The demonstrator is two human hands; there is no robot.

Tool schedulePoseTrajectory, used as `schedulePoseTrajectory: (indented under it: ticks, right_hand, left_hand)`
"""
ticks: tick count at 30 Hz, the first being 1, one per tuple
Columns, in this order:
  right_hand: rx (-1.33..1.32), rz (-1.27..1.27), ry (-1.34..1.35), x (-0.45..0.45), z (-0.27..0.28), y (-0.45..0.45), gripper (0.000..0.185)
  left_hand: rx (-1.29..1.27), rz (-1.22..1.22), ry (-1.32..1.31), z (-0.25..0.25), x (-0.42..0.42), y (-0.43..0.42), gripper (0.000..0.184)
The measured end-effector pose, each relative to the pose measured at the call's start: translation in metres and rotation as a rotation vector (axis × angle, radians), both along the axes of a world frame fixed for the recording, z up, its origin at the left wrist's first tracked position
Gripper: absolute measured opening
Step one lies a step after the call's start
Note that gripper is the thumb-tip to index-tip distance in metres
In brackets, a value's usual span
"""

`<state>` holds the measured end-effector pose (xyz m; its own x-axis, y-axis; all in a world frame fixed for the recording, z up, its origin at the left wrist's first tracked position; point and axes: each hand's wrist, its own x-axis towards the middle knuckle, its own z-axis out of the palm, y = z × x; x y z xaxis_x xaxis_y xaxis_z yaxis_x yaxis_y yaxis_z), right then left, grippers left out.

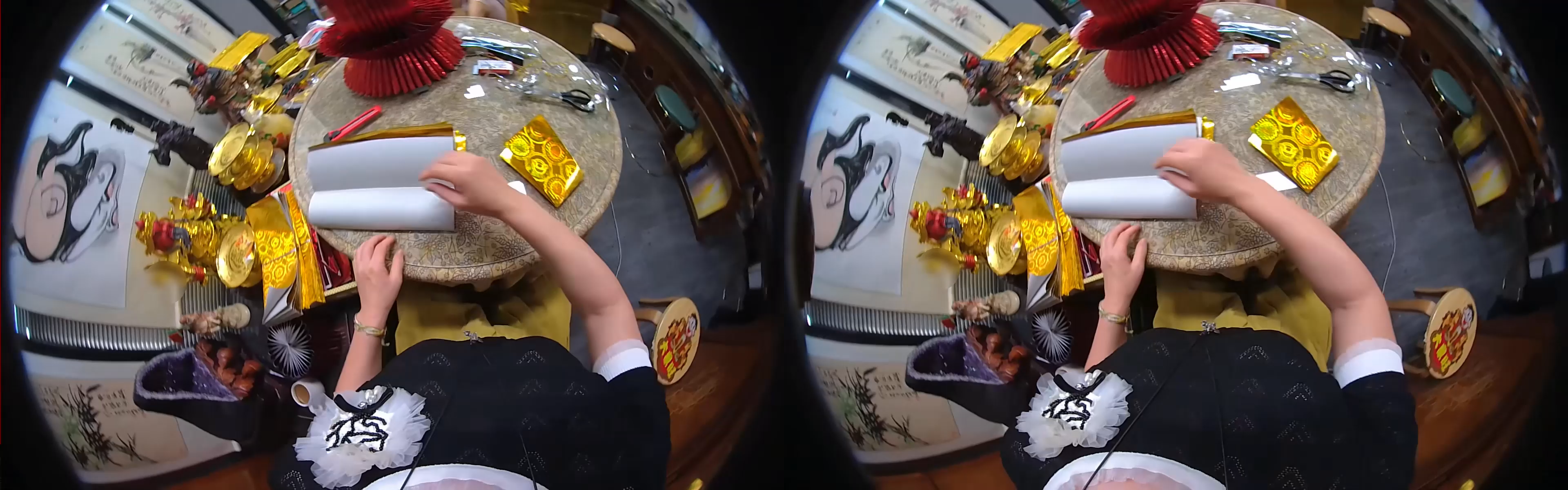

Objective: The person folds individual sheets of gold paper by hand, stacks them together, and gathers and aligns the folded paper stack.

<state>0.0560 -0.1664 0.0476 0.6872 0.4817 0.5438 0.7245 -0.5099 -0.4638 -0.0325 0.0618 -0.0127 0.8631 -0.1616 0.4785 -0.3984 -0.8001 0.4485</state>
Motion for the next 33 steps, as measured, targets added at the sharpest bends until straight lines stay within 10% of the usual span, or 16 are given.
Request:
schedulePoseTrajectory:
  ticks: [5,12,17,20,24,27,33]
  right_hand:
    - [-0.307,0.137,-0.124,0.083,-0.03,0.051,0.021]
    - [-0.425,0.181,0.475,0.118,-0.029,0.045,0.028]
    - [-0.09,-0.005,0.853,0.125,-0.006,0.028,0.06]
    - [0.595,0.044,1.287,0.148,-0.041,0.012,0.065]
    - [0.356,-0.388,0.268,0.135,-0.033,0.012,0.048]
    - [-0.143,-0.013,-0.143,0.09,-0.012,0.036,0.049]
    - [-0.575,0.021,-0.15,0.081,-0.035,0.054,0.039]
  left_hand:
    - [0.083,0.003,0.041,-0.014,0.014,-0.004,0.045]
    - [-0.141,-0.118,0.024,0.007,0.064,-0.003,0.054]
    - [0.175,-0.17,-0.017,0.008,0.128,0.013,0.06]
    - [0.256,-0.201,0.056,0.004,0.145,0.023,0.059]
    - [0.234,-0.239,-0.076,-0.008,0.157,0.026,0.047]
    - [0.25,-0.245,-0.155,-0.01,0.16,0.03,0.046]
    - [0.328,-0.286,-0.142,-0.006,0.175,0.037,0.048]
